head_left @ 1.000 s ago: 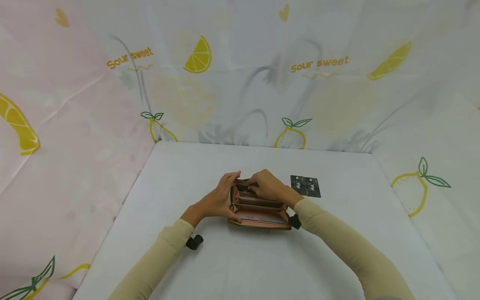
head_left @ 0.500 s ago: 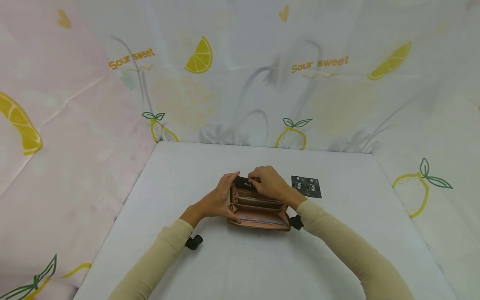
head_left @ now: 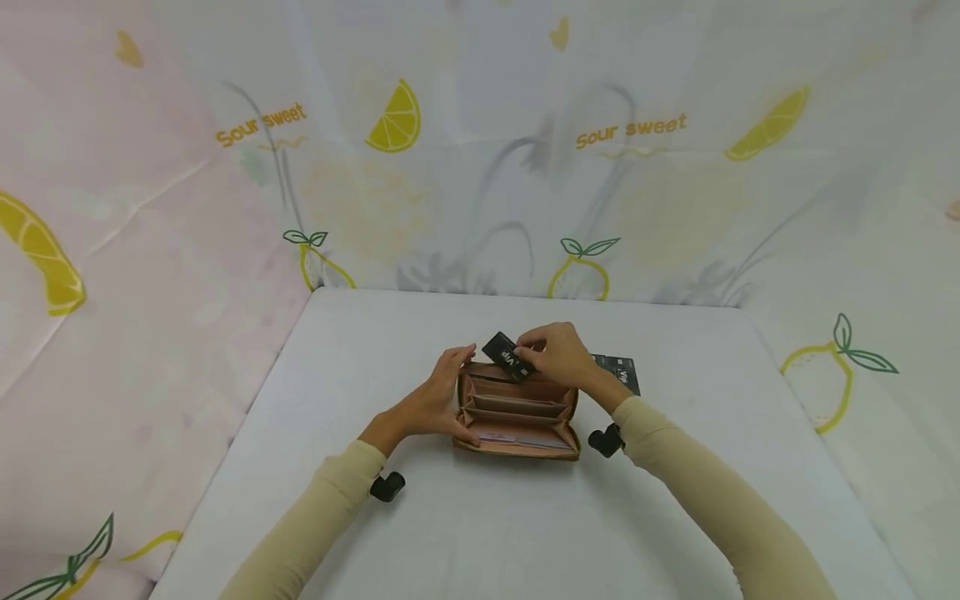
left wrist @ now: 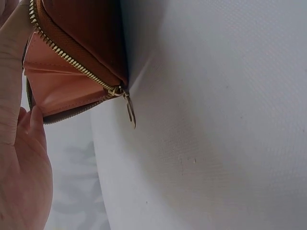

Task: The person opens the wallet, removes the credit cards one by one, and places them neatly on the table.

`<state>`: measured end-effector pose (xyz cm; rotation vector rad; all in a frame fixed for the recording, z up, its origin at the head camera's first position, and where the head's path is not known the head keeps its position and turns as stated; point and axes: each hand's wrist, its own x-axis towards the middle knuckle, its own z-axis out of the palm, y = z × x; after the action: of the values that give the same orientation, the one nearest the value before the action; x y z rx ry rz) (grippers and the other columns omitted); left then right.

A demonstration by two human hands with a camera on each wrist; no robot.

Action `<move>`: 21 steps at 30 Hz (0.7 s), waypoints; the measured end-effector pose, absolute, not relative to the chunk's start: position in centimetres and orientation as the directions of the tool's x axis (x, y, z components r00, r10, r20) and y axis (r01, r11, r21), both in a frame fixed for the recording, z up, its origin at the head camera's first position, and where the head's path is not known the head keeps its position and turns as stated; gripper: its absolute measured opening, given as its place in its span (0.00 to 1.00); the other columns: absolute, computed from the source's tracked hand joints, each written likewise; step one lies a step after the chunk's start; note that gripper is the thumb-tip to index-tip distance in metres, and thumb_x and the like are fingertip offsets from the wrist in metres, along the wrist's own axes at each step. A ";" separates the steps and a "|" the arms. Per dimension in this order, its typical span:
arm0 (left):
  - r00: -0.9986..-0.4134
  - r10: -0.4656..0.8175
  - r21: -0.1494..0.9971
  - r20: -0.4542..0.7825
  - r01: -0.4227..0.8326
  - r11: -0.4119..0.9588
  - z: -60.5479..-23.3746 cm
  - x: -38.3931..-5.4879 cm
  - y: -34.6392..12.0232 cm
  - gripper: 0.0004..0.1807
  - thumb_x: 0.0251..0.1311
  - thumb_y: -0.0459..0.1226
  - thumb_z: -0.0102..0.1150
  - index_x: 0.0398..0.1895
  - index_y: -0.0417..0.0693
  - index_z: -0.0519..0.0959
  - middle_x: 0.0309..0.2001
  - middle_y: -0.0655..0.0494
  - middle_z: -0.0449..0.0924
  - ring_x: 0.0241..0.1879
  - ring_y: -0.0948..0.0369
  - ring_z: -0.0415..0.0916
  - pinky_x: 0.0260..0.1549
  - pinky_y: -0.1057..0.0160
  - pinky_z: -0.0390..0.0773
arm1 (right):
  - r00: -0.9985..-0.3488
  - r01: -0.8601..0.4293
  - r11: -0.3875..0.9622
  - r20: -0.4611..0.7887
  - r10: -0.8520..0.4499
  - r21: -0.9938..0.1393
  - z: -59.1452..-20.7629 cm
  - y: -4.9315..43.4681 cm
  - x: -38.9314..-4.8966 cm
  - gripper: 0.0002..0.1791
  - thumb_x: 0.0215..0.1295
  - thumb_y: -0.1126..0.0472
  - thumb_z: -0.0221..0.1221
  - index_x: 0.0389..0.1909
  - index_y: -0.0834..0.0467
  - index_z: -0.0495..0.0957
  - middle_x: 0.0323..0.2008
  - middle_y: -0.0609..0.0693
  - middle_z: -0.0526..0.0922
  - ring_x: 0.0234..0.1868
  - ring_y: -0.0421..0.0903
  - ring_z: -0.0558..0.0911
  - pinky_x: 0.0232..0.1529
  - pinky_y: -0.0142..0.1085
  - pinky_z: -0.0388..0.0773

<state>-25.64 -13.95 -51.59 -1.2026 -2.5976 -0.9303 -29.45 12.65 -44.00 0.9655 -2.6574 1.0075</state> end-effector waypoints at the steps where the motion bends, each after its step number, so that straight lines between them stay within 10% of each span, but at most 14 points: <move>1: -0.670 0.647 0.473 0.364 0.732 0.491 -51.6 -25.6 -13.9 0.80 0.26 0.70 0.73 0.77 0.46 0.35 0.70 0.41 0.45 0.70 0.54 0.48 0.66 0.52 0.59 | -0.801 -0.592 0.573 0.340 -0.493 -0.566 -44.0 13.1 -29.6 0.07 0.64 0.59 0.65 0.39 0.57 0.88 0.35 0.49 0.87 0.33 0.43 0.82 0.36 0.40 0.79; 21: -0.682 0.644 0.497 0.348 0.716 0.490 -51.7 -25.8 -13.8 0.81 0.25 0.69 0.74 0.77 0.47 0.36 0.69 0.40 0.45 0.68 0.52 0.50 0.64 0.50 0.62 | -0.998 -0.038 0.466 0.058 0.028 -0.884 -45.4 27.6 -32.0 0.24 0.69 0.54 0.61 0.53 0.71 0.78 0.50 0.65 0.80 0.39 0.40 0.82 0.38 0.28 0.80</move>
<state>-25.80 -13.79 -51.67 -1.1967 -2.6103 -0.9545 -31.96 27.62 -45.38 0.0091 -2.6345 1.5913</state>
